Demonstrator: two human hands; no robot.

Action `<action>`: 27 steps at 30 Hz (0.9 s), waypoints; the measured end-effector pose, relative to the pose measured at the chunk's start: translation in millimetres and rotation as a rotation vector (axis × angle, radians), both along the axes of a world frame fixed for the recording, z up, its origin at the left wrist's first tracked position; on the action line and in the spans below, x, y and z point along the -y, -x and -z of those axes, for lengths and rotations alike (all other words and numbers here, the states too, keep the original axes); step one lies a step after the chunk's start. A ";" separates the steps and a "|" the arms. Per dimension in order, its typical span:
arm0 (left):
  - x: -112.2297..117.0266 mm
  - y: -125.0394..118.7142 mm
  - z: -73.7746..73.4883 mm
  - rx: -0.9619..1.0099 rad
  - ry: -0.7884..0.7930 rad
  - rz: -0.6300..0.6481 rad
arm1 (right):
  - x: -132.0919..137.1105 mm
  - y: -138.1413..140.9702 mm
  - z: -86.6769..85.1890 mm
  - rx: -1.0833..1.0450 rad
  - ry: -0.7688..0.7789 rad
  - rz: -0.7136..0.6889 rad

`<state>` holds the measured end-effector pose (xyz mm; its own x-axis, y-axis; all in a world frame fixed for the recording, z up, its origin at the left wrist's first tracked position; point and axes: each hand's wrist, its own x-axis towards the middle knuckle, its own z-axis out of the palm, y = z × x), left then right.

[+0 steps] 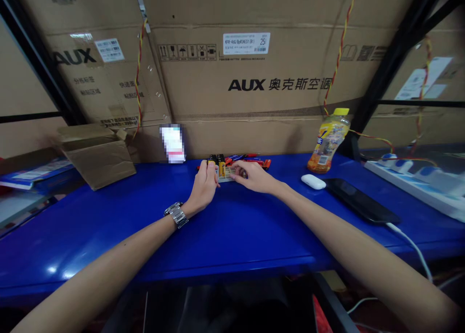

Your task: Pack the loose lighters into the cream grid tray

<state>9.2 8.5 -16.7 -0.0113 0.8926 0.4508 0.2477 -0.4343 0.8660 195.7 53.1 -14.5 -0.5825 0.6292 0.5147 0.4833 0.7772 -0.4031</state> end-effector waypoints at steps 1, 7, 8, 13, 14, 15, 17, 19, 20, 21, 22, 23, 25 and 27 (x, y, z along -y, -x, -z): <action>-0.5 0.0 0.5 0.063 0.022 0.006 | -1.5 -1.9 0.3 0.027 -0.011 0.002; -5.9 3.8 3.7 0.057 0.130 -0.035 | -4.5 -6.2 -1.0 0.074 -0.021 0.001; -7.0 4.7 4.5 0.009 0.110 -0.071 | -4.7 -6.5 -0.9 0.077 -0.021 -0.001; -5.3 5.5 3.8 -0.239 0.029 -0.153 | -7.2 -7.9 1.5 0.084 -0.040 0.016; -3.5 4.9 2.6 -0.270 0.022 -0.155 | -7.7 -8.1 2.0 0.087 -0.040 0.019; -1.6 4.2 1.2 -0.292 0.016 -0.154 | -8.1 -8.3 2.3 0.091 -0.038 0.021; 1.4 2.9 -0.9 -0.317 0.011 -0.150 | -8.3 -8.5 2.5 0.100 -0.027 0.023; 2.6 2.2 -1.7 -0.330 0.007 -0.150 | -7.9 -8.4 2.3 0.106 -0.017 0.020; 2.4 2.2 -1.6 -0.333 0.004 -0.150 | -7.6 -8.4 2.1 0.109 -0.013 0.019; 1.9 2.4 -1.2 -0.334 0.001 -0.151 | -7.3 -8.4 1.8 0.112 -0.009 0.018; 1.3 2.7 -0.7 -0.332 -0.001 -0.151 | -7.0 -8.4 1.7 0.114 -0.006 0.018; 0.6 3.0 -0.2 -0.330 -0.003 -0.149 | -6.8 -8.4 1.5 0.116 -0.004 0.019; -0.5 3.6 0.9 -0.324 -0.005 -0.140 | -6.6 -8.4 1.3 0.116 0.001 0.020; -0.8 4.0 1.6 -0.316 -0.008 -0.129 | -6.3 -7.8 1.2 0.094 0.011 0.010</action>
<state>5.2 9.3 -18.3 0.0179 0.8894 0.4568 0.5565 -0.3884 0.7345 203.5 59.4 -15.7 -0.6216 0.6403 0.4513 0.5271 0.7680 -0.3637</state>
